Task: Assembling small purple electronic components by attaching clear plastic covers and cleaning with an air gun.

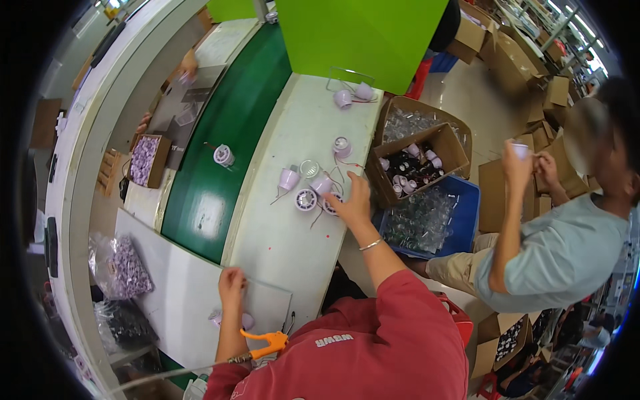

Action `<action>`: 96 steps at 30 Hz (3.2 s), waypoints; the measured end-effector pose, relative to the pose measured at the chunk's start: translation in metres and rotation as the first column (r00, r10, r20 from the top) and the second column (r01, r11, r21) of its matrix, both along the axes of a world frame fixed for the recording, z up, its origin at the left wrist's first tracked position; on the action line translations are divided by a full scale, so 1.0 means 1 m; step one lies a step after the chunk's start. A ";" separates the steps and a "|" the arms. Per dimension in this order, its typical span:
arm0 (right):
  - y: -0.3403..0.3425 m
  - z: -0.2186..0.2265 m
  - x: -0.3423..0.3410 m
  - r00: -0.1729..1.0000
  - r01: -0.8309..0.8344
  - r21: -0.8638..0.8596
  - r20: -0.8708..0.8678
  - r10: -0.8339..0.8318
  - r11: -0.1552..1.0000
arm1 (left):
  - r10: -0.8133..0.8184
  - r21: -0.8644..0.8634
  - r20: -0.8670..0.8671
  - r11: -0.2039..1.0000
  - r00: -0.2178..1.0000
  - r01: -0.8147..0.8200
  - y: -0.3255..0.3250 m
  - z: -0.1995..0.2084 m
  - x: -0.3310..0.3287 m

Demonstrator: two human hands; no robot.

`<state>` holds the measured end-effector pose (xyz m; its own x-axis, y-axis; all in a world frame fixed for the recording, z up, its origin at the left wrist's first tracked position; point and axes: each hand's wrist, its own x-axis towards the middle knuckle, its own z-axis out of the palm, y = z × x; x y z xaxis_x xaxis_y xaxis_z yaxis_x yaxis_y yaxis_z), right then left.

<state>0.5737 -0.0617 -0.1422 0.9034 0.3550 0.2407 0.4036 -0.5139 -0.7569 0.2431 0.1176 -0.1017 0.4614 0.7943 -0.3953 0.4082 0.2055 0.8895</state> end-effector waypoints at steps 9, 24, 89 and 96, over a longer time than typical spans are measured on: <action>0.028 -0.010 0.000 0.995 -0.099 -0.231 -0.049 0.091 0.968 | -0.656 0.406 -0.438 0.466 0.615 0.786 0.012 0.022 0.185; 0.054 -0.020 -0.058 0.902 -0.144 0.176 -0.381 0.202 0.974 | -0.657 0.467 -0.103 0.631 0.747 0.620 0.020 -0.052 0.197; 0.057 0.084 -0.328 -0.709 0.005 -0.981 -0.138 0.692 -0.191 | 0.457 -0.456 0.889 0.889 0.016 -0.027 -0.198 0.022 -0.279; 0.093 0.221 -0.342 -0.618 0.096 -0.840 -0.471 0.630 -0.535 | 0.575 -0.134 0.635 0.740 0.516 -0.659 -0.213 0.037 -0.320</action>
<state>0.2322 0.0315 0.0786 -0.7119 0.2432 -0.6588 0.2925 0.9556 0.0366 -0.0771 -0.0958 -0.0650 -0.0693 0.9910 -0.1141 -0.4120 0.0758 0.9080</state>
